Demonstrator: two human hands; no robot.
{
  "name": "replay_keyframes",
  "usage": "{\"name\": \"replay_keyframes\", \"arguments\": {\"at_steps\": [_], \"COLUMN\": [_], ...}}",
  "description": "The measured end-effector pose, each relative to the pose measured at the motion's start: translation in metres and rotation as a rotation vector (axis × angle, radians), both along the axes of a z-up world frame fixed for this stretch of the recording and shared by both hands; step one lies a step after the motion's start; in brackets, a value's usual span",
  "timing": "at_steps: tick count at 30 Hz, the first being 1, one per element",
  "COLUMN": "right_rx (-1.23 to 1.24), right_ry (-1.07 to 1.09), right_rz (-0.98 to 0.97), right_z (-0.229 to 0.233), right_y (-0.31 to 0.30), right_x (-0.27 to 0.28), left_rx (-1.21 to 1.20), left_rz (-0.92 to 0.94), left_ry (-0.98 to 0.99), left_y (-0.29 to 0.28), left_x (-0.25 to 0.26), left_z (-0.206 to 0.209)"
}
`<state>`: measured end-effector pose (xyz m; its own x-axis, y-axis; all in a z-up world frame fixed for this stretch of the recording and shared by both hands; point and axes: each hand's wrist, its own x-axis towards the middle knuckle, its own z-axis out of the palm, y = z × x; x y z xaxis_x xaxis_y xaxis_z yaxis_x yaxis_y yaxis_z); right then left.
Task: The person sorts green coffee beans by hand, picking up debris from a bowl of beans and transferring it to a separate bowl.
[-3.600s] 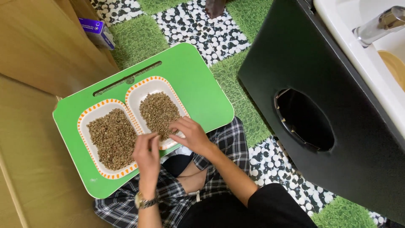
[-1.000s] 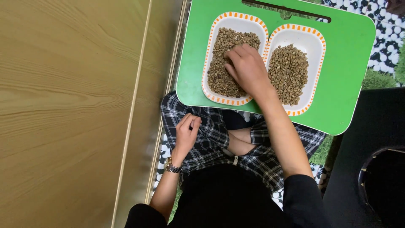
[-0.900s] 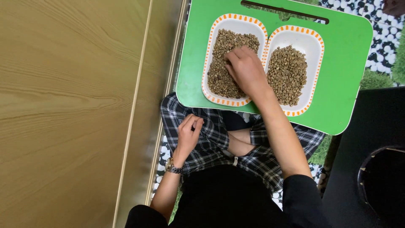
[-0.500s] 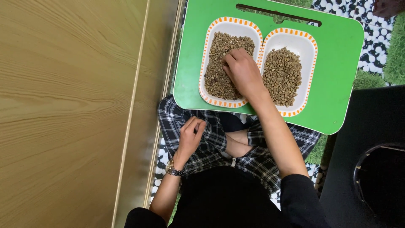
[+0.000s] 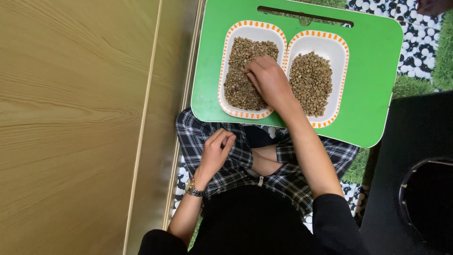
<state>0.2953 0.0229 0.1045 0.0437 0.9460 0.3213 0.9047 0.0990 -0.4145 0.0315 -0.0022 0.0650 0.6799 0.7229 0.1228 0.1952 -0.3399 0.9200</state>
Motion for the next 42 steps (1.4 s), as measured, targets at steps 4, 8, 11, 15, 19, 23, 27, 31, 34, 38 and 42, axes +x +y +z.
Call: {"name": "replay_keyframes", "arguments": {"at_steps": [4,8,11,15,19,23,27,31,34,38,42], "right_rx": [0.027,0.094,0.116,0.107,0.104,0.129,0.189,0.225,0.239,0.237,0.248], "right_ry": [0.094,0.137,0.162,0.200,0.208,0.227,0.248,0.260,0.274,0.275,0.299], "right_rz": [0.026,-0.078,-0.145,-0.259,-0.321,-0.388,-0.417,-0.418,-0.431,-0.429,-0.426], "right_z": [0.006,0.007,0.011,-0.002,-0.012,-0.022,-0.026,-0.034,-0.032,-0.040,-0.032], "right_y": [-0.024,-0.058,-0.089,-0.129,-0.159,-0.170,-0.172,-0.173,-0.176,-0.181,-0.185], "right_x": [0.012,0.023,0.028,0.040,0.047,0.051,0.052,0.054,0.054,0.054,0.051], "left_rx": [0.068,0.295,0.407,0.450,0.555,0.546,0.503,0.478,0.487,0.490,0.483], "left_rz": [-0.035,-0.037,-0.028,0.017,0.024,0.008,-0.012,-0.025,-0.032,-0.050,-0.077], "left_ry": [-0.017,0.006,0.086,0.237,0.246,0.303,0.300,0.294,0.306,0.358,0.410], "left_y": [0.019,0.049,0.063,0.077,0.080,0.083,0.082,0.085,0.085,0.083,0.082], "left_x": [0.021,0.049,0.068,0.092,0.105,0.114,0.118,0.119,0.121,0.123,0.128], "left_z": [0.005,0.032,0.048,0.050,0.055,0.043,0.044,0.041,0.043,0.051,0.060]}}
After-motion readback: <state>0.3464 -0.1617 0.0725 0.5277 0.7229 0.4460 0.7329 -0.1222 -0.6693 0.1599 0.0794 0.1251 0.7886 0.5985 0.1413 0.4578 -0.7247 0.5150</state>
